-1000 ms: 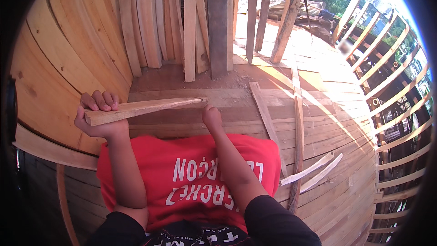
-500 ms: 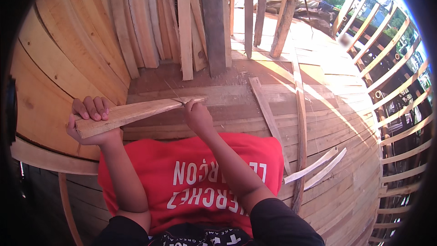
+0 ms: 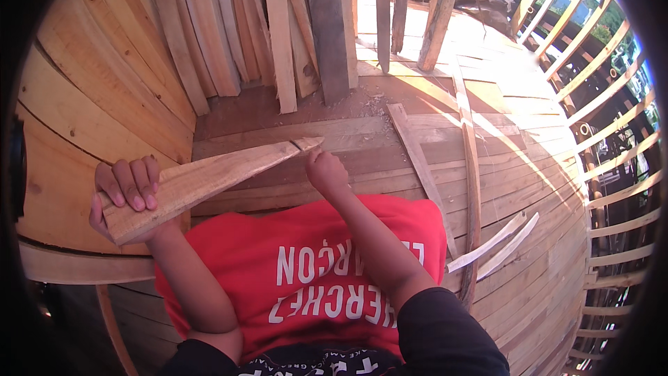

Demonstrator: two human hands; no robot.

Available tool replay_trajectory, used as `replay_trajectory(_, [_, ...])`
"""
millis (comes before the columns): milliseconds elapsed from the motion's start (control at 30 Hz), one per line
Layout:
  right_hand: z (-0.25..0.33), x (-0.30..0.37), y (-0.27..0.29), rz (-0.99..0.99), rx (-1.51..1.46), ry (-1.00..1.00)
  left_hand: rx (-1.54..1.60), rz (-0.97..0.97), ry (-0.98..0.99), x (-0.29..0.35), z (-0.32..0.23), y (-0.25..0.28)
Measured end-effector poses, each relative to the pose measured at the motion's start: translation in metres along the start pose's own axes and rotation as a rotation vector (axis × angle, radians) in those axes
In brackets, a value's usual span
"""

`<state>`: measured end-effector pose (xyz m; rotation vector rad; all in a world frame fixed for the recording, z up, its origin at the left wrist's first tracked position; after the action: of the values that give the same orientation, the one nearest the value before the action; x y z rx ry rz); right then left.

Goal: The person holds a triangular wooden piece in their left hand and uses a small knife in their right hand to carve and shape the wood. They repeatedly scrape the surface of the wood, removing thin shavings to refine the edges and smooth the surface.

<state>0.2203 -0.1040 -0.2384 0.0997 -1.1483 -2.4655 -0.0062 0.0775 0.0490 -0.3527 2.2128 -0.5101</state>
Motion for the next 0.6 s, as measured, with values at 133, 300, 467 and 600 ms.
replay_trajectory(133, [-0.006, -0.005, -0.013, -0.003, -0.071, 0.068, 0.002, -0.022, 0.001, -0.001, -0.003, 0.013])
replay_trajectory(300, [0.063, 0.034, -0.002, 0.136, -0.058, 0.178, -0.02, -0.081, 0.0, 0.0, -0.009, 0.029])
replay_trajectory(467, [0.015, -0.005, -0.006, 0.015, -0.017, 0.061, -0.018, -0.184, -0.021, -0.003, -0.009, 0.046])
replay_trajectory(600, [0.059, 0.025, -0.006, 0.139, -0.054, 0.129, -0.024, -0.206, -0.01, 0.002, -0.012, 0.054])
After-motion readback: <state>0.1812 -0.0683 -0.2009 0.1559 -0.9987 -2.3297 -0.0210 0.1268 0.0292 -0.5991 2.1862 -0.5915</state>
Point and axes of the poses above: each hand's wrist, its own x-axis away from the middle knuckle, its own y-axis out of the back of the hand, z = x × y, the point moved 7 cm from there along -x, towards the middle knuckle, and after that the axes turned 9 degrees about y, right-handed, at the moved point
